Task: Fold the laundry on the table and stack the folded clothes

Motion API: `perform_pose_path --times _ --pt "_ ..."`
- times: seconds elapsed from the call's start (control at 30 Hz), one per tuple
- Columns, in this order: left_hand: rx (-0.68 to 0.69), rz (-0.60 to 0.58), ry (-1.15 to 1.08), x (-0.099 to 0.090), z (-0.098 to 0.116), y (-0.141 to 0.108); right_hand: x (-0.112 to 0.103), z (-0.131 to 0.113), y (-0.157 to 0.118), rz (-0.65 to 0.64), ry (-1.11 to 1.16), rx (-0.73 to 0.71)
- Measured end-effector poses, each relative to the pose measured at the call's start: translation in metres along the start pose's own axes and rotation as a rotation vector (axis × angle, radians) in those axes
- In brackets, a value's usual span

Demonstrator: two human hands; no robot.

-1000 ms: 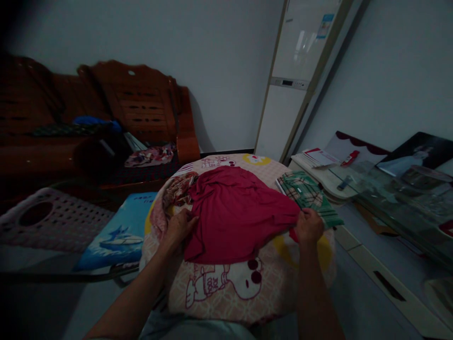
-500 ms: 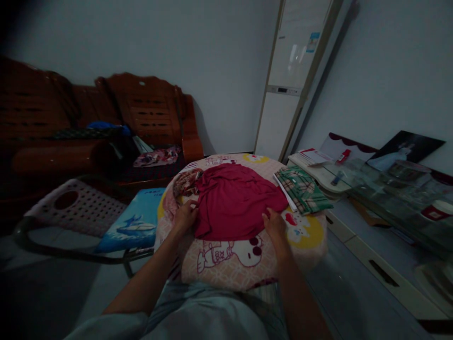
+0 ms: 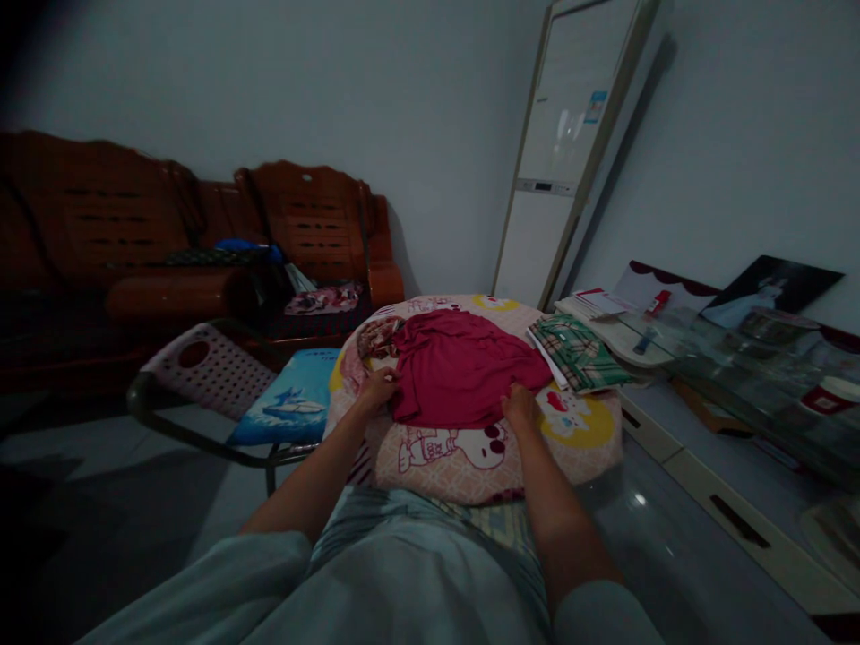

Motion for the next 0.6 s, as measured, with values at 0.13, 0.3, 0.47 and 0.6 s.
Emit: perform_pose_path --times 0.13,0.3,0.47,0.6 --pt "-0.003 0.003 -0.062 0.003 -0.006 0.001 0.001 0.0 0.004 0.012 0.031 -0.037" --pt "-0.006 0.019 -0.107 0.0 -0.02 0.008 -0.027 0.024 0.008 0.108 -0.01 0.015" --pt "0.009 0.03 -0.091 -0.003 -0.023 0.003 -0.056 0.064 0.005 0.232 -0.153 0.08" --pt "0.059 0.044 -0.056 -0.004 -0.015 -0.007 -0.043 0.073 -0.004 0.089 -0.21 0.044"
Point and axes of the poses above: each hand's wrist, its own y-axis towards the middle knuckle, its own x-axis out of the palm, z = x × y, the point moved 4 cm from there along y, towards the middle knuckle, and after that the axes turned 8 degrees about -y, right-handed, at the moved point
